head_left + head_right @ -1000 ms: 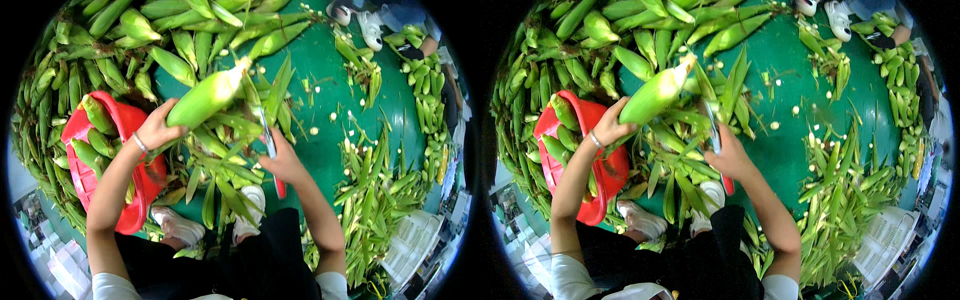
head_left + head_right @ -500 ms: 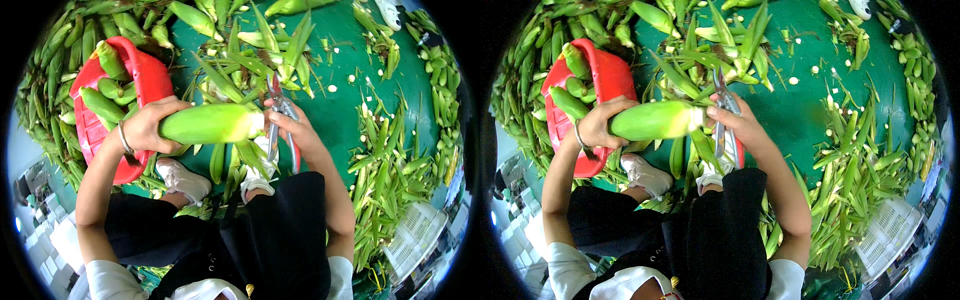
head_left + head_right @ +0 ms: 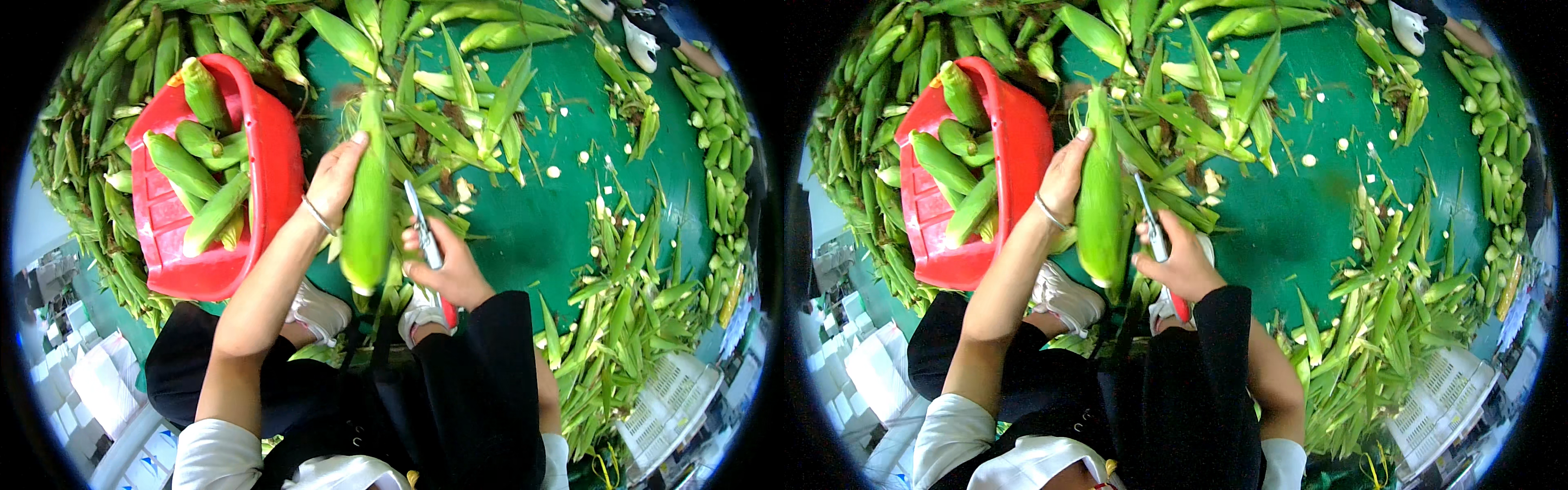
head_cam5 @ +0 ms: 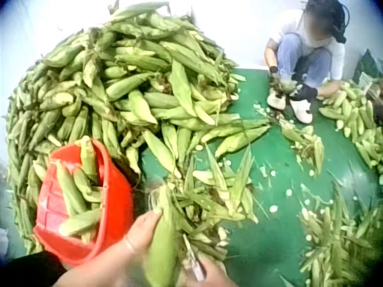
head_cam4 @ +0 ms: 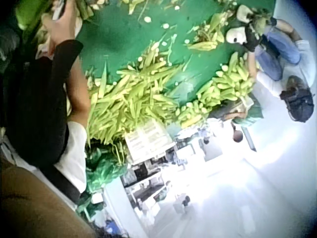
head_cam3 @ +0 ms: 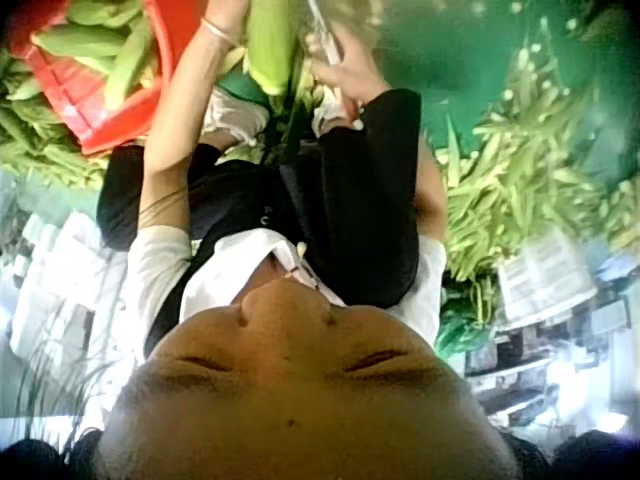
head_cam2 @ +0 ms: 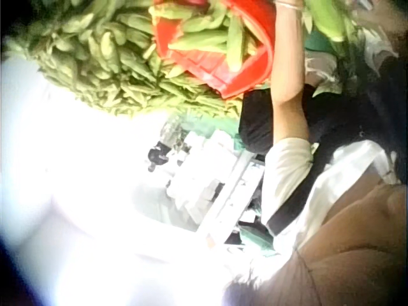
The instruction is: The person sits on the floor and uses shears to remove the husks and silk from corn cobs. They pick up each cob, trim the ends, and place the cleaned corn into a red basket while discarding the husks onto the floor.
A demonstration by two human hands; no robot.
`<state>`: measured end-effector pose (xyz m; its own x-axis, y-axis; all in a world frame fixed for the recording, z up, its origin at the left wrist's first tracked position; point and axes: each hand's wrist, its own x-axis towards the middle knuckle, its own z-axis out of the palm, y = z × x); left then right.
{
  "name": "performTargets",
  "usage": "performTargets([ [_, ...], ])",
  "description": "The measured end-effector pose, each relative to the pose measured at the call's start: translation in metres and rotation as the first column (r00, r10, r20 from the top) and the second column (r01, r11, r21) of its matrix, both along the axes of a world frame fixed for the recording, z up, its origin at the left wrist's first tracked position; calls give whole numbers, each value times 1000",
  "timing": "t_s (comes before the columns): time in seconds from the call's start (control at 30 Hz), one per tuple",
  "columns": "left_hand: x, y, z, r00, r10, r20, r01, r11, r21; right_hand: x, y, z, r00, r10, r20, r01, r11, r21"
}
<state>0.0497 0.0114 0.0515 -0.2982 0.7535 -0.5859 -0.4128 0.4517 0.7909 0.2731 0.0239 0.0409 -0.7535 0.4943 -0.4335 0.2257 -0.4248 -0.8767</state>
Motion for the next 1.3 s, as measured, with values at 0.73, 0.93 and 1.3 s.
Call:
performTargets([
  [0.73, -23, -14, 38, 578, -629, -520, 708, 704, -65, -19, 13, 44, 981, 27, 191, -99, 921, 378],
  [0.93, -41, -28, 42, 726, -663, -183, 687, 685, 244, -7, 23, 53, 964, -261, -46, 261, 965, 6],
  [1.3, -15, -26, 73, 838, -276, -470, 434, 861, 267, -43, -5, 5, 984, -165, -66, 172, 790, 588],
])
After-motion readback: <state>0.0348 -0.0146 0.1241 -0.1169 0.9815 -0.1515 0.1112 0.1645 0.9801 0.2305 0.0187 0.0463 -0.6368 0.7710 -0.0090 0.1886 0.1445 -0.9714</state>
